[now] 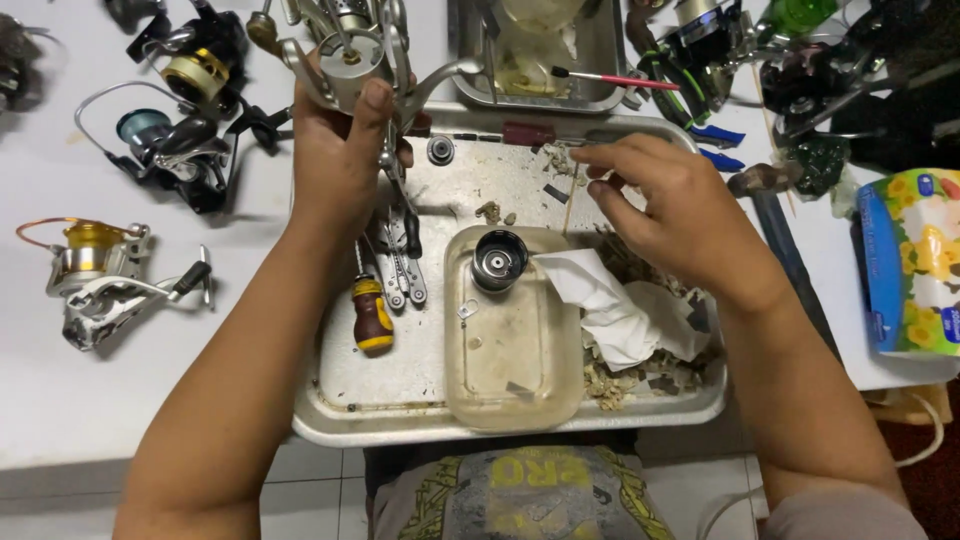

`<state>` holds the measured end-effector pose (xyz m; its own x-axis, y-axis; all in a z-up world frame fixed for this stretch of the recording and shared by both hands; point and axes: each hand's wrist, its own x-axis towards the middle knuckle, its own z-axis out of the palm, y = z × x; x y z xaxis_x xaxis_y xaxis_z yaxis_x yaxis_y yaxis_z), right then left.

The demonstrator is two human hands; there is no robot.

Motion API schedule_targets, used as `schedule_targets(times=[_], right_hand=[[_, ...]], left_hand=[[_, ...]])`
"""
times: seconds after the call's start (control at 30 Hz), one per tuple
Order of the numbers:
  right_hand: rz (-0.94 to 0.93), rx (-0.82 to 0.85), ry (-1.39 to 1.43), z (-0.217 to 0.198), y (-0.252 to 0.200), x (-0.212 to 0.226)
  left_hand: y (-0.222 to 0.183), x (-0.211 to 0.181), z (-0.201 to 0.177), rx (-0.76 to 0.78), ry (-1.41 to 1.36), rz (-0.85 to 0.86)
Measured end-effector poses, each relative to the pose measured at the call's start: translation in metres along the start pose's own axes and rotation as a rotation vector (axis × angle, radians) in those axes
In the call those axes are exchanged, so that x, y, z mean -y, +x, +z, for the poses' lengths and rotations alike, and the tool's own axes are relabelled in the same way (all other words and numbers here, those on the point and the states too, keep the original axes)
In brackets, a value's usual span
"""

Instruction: Disassembling, cleaning, and reassembling a fishing reel on a tray with various tools.

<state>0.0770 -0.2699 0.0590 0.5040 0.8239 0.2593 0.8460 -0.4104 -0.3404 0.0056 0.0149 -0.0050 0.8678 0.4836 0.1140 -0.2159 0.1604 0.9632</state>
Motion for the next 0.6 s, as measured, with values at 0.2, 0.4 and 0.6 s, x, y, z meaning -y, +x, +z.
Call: schedule_targets(times=[0.2, 0.4, 0.6], right_hand=[[-0.038, -0.025, -0.048, 0.011, 0.002, -0.01], [-0.022, -0.065, -0.137, -0.003, -0.013, -0.003], [0.23, 0.348, -0.165, -0.007, -0.061, 0.016]], left_hand=[[0.001, -0.018, 0.003, -0.028, -0.109, -0.134], [0.001, -0.014, 0.003, -0.034, -0.055, -0.122], [0.006, 0.0, -0.001, -0.032, -0.125, -0.078]])
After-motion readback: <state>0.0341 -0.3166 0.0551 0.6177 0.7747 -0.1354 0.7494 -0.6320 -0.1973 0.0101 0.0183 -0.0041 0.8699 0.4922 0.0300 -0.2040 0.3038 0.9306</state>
